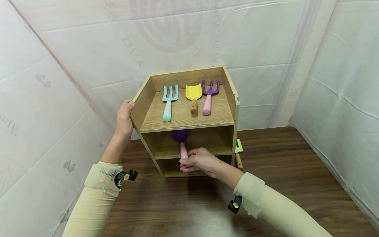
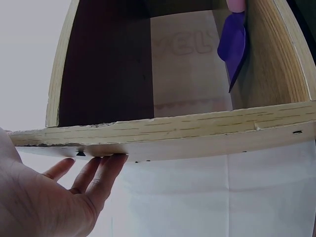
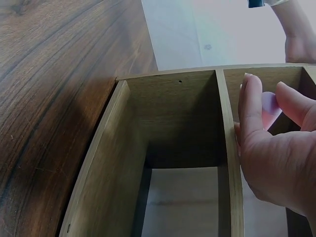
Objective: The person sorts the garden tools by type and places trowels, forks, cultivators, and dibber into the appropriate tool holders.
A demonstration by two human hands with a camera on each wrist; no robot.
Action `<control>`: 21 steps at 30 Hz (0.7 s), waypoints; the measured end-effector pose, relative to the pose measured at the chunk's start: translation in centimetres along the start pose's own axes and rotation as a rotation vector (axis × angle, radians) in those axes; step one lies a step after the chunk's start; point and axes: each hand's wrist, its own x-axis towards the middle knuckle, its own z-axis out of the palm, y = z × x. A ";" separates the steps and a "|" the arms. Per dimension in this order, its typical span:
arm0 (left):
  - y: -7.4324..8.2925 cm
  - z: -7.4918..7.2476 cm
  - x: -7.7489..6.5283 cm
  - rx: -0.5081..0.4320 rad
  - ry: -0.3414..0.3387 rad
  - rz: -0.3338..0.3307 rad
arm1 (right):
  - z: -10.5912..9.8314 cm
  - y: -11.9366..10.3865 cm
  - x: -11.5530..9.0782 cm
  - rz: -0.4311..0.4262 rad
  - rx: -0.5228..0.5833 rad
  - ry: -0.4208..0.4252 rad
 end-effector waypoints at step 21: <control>-0.1 0.0 0.0 -0.006 -0.019 0.004 | 1.2 0.0 1.3 0.042 -0.072 0.066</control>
